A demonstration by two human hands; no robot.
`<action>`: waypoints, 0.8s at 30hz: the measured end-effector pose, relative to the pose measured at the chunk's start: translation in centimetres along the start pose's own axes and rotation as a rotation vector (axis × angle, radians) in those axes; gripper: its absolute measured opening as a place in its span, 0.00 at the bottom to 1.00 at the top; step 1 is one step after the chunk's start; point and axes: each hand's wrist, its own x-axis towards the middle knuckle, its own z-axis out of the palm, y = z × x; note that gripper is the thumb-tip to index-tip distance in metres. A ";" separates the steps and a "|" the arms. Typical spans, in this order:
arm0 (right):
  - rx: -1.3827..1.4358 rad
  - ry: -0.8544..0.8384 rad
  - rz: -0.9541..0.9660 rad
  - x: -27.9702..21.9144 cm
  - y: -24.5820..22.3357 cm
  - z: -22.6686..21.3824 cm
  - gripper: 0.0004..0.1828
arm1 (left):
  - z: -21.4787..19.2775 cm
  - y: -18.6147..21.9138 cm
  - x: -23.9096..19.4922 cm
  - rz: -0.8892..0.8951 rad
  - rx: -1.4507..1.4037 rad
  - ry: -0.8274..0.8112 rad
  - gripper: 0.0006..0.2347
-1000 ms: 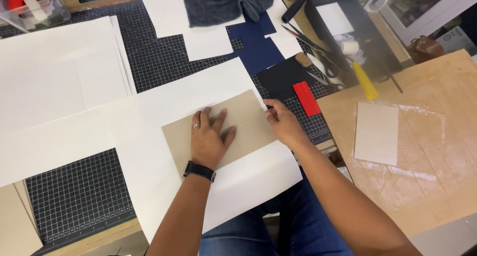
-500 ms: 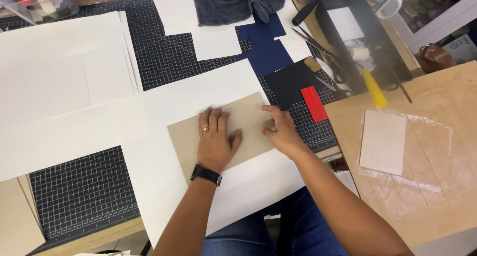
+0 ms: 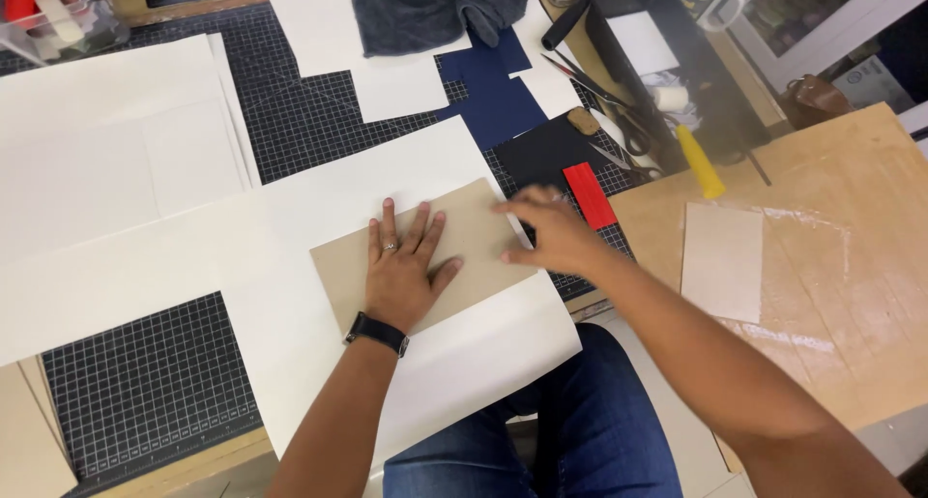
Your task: The person smooths a white sheet with a red tool, then applies glue to two beige paper pieces using a foam roller and adheres them to a larger white sheet. They repeat the process for another pair of beige pieces and finish by smoothing the assembled sheet with the red tool.
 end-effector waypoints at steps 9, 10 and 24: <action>-0.352 -0.299 -0.262 3.3 0.0 -4.3 0.59 | -3.1 0.5 0.5 -0.006 0.091 -0.305 0.43; -0.394 -0.308 -0.289 3.8 0.8 -4.0 0.63 | -3.4 0.6 0.6 -0.010 0.097 -0.341 0.45; -0.594 -0.314 -0.338 5.1 0.7 -4.0 0.77 | -5.8 2.0 1.6 -0.035 0.207 -0.562 0.54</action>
